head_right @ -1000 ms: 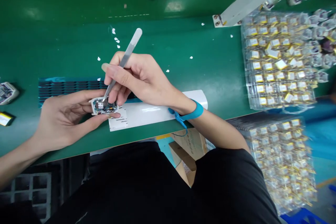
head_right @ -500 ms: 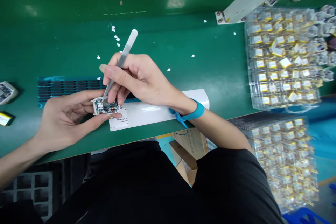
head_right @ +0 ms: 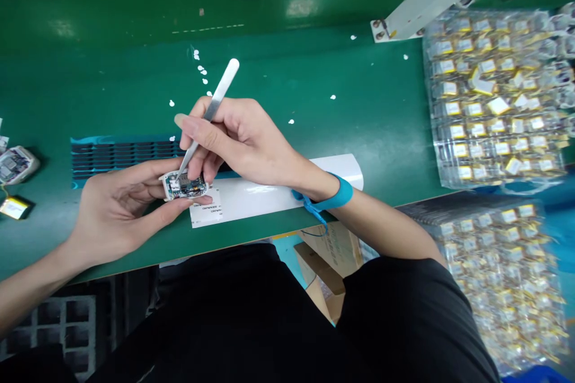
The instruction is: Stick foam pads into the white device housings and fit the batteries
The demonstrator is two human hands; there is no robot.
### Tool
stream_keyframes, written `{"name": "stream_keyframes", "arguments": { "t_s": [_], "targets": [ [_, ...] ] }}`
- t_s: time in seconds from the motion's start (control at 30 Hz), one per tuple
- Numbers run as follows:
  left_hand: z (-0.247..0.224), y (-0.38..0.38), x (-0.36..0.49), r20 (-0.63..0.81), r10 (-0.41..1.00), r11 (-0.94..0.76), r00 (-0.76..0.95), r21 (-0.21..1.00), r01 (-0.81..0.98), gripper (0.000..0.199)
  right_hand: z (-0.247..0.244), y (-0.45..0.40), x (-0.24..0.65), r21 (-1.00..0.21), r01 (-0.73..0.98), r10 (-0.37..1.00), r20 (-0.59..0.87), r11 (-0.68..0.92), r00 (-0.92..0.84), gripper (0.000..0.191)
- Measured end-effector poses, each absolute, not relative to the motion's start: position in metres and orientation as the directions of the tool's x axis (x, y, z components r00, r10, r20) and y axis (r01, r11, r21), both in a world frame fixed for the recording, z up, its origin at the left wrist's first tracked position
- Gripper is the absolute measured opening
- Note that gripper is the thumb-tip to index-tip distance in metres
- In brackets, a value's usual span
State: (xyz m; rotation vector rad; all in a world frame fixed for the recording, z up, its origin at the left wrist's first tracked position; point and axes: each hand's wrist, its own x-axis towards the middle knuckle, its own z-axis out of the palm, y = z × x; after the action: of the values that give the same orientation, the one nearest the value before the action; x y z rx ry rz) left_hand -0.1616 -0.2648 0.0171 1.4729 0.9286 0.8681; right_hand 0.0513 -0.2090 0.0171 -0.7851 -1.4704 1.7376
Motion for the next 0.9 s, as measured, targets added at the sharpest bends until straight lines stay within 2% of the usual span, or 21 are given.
{"name": "stream_keyframes", "arguments": {
  "t_s": [0.5, 0.57, 0.73, 0.83, 0.9],
  "targets": [
    [0.015, -0.265, -0.162, 0.014, 0.907, -0.066, 0.42, 0.992, 0.109, 0.038, 0.017, -0.21, 0.051, -0.986, -0.153, 0.838, 0.024, -0.072, -0.546, 0.041],
    [0.014, -0.265, -0.162, 0.006, 0.909, -0.064, 0.417, 0.99, 0.124, 0.034, 0.016, -0.211, 0.05, -0.987, -0.153, 0.843, 0.049, -0.04, -0.535, 0.041],
    [0.012, -0.268, -0.165, 0.031, 0.925, -0.135, 0.378, 0.958, 0.253, 0.027, 0.012, -0.217, 0.046, -0.987, -0.108, 0.857, 0.158, 0.12, -0.49, 0.037],
    [0.013, -0.267, -0.168, 0.116, 0.923, -0.256, 0.368, 0.897, 0.361, 0.029, 0.016, -0.216, 0.052, -0.932, -0.118, 0.886, 0.361, 0.342, -0.292, 0.031],
    [0.011, -0.266, -0.17, 0.235, 0.89, -0.401, 0.39, 0.812, 0.424, 0.029, 0.021, -0.211, 0.06, -0.867, 0.006, 0.853, 0.49, 0.499, -0.18, 0.031]
  ]
}}
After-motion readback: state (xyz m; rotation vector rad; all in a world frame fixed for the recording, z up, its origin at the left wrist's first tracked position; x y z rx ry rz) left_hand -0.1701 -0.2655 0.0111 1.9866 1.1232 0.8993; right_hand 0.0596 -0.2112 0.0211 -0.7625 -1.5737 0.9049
